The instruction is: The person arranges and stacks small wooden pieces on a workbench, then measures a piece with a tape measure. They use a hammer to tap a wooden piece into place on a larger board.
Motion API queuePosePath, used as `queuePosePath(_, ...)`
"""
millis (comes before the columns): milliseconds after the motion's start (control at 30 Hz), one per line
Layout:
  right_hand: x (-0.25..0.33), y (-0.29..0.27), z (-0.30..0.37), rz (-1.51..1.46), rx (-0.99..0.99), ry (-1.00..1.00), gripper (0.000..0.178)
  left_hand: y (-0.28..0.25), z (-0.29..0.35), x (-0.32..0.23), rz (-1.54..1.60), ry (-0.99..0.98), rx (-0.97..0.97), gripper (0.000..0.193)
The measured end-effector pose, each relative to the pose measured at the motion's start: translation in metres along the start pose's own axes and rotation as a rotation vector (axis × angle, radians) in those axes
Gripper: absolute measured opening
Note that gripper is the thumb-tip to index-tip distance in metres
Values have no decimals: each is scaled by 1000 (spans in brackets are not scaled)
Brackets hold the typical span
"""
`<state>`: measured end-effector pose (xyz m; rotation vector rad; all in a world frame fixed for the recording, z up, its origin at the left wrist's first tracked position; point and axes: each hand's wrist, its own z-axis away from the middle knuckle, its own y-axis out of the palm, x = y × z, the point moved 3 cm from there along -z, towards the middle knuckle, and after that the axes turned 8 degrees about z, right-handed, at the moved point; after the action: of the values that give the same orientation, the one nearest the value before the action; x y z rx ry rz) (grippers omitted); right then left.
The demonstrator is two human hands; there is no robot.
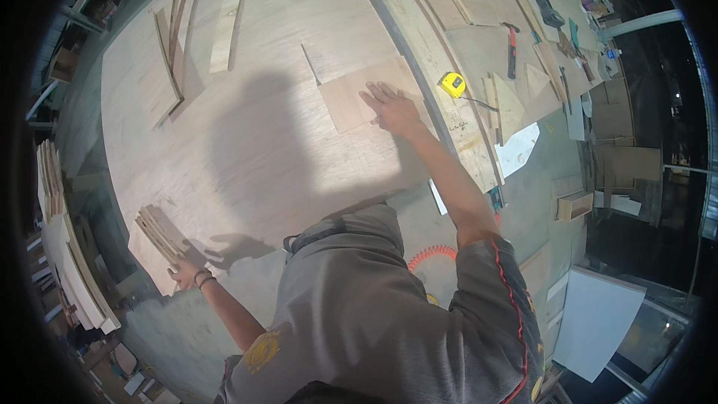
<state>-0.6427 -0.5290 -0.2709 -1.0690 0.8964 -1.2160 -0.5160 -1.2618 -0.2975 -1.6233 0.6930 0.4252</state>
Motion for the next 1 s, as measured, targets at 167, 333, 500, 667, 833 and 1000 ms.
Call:
queuePosePath(167, 0, -1, -12, 27, -7, 8, 86, 4, 9, -10, 11, 23, 51, 68)
queuePosePath(333, -3, -3, -21, 74, 41, 24, 85, -1, 25, -41, -26, 17, 86, 68)
queuePosePath(500, -6, -4, -36, 36, 0, -25, 87, 20, 31, -32, 27, 147, 101, 70)
queuePosePath(667, -11, -7, -57, 85, 8, 1, 87, 45, 74, -58, 20, 347, 154, 70)
queuePosePath(833, -17, -15, -86, 75, -44, -53, 88, 79, 104, -58, -62, 432, 182, 64)
queuePosePath(1000, -23, -16, -105, 76, -62, -68, 88, 88, 133, -61, -147, 484, 231, 53)
